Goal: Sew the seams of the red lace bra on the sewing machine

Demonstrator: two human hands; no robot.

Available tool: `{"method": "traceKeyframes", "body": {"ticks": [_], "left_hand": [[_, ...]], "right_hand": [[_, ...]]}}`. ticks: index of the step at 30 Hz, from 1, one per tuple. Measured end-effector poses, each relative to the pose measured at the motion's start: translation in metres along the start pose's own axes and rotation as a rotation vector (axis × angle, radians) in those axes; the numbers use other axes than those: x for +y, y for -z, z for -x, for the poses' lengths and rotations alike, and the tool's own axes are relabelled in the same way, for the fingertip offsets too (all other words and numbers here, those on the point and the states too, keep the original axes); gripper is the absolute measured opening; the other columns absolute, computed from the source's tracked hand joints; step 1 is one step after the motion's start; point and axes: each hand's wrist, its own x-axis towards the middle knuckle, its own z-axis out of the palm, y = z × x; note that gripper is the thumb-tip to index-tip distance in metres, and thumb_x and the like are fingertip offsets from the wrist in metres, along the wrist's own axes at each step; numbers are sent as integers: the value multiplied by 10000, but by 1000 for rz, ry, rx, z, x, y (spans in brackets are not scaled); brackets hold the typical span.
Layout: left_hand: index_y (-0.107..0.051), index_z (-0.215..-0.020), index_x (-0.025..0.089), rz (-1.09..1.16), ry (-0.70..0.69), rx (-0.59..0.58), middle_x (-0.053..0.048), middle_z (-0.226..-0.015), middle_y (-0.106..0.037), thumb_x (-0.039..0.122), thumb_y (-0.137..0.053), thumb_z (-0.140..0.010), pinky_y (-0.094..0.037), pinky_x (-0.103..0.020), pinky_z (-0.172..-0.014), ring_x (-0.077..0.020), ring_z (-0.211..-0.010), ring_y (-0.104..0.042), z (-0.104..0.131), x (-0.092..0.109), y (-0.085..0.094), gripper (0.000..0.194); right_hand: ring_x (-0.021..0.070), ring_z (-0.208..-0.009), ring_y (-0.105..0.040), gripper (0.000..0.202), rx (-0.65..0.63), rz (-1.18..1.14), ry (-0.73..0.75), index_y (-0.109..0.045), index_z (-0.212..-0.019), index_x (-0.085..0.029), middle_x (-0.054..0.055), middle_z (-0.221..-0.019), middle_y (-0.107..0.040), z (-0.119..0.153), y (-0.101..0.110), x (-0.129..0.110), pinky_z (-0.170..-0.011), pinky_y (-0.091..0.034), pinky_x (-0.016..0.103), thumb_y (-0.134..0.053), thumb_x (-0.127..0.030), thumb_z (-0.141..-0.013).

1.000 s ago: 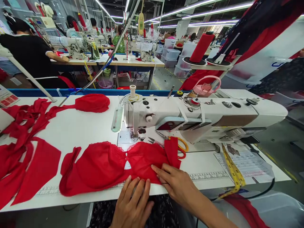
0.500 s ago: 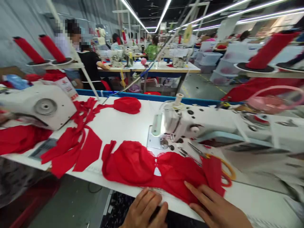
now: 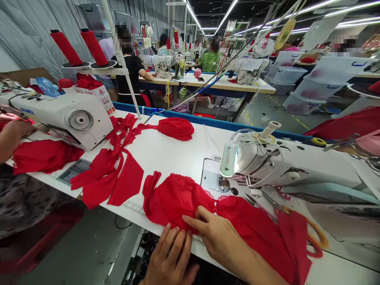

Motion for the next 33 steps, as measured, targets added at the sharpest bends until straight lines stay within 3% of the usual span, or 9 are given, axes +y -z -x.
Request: {"method": "traceKeyframes", "body": {"ticks": [3,9,16,21,25,29,33], "left_hand": [[-712,-1103,107,25,4,7,-98,-1021,-706,332,-551,-907,-406,-413,-1114,-254,-1062,-609,-3,-3,1,338],[-716,-1104,190,75,9,-92,-99,-1087,-681,331,-534,-925,-491,-383,-937,-248,-1034,-610,-9,-18,13,291],[-688,-1200,172,58,33,-133,-82,-1071,-678,357,-569,-949,-382,-398,-1054,-241,-1048,-588,-8,-35,24,333],[-680,-1221,181,60,0,-128,-82,-1059,-676,334,-544,-975,-389,-390,-1029,-239,-1032,-592,-6,-42,25,320],[-664,-1254,209,42,-6,-144,-77,-1051,-673,312,-554,-984,-406,-381,-1012,-221,-1002,-611,1,-46,29,309],[-648,-1271,199,33,-6,-134,-90,-1182,-671,318,-561,-987,-364,-407,-1114,-245,-1152,-595,2,-48,31,319],[-671,-1205,194,48,-75,-118,-69,-1160,-696,227,-547,-993,-377,-408,-1140,-211,-1148,-619,3,-55,28,248]], "right_hand": [[122,-712,-615,601,-12,-26,-48,-556,-1372,-361,16,-990,-568,-5,0,7,-593,-427,215,-487,-30,-875],[136,-732,-623,469,-13,-57,-70,-534,-1386,-398,5,-999,-556,-9,2,8,-605,-451,230,-589,-208,-961],[151,-795,-637,549,-52,-79,-71,-515,-1408,-400,7,-1022,-560,-9,5,9,-690,-506,258,-654,-183,-924],[161,-819,-634,530,-4,-88,-59,-509,-1413,-356,17,-1029,-571,-5,7,6,-690,-513,264,-663,-212,-927],[154,-869,-640,357,172,-120,-29,-562,-1349,-286,42,-1052,-612,28,15,5,-730,-535,248,-522,-215,-1001],[173,-890,-684,301,438,108,-42,-616,-1284,-231,83,-1039,-675,83,12,11,-664,-569,219,-453,-271,-1034],[229,-870,-711,370,446,439,-58,-648,-1263,-203,115,-1070,-721,127,-14,22,-457,-567,225,-431,-389,-1030]]}}
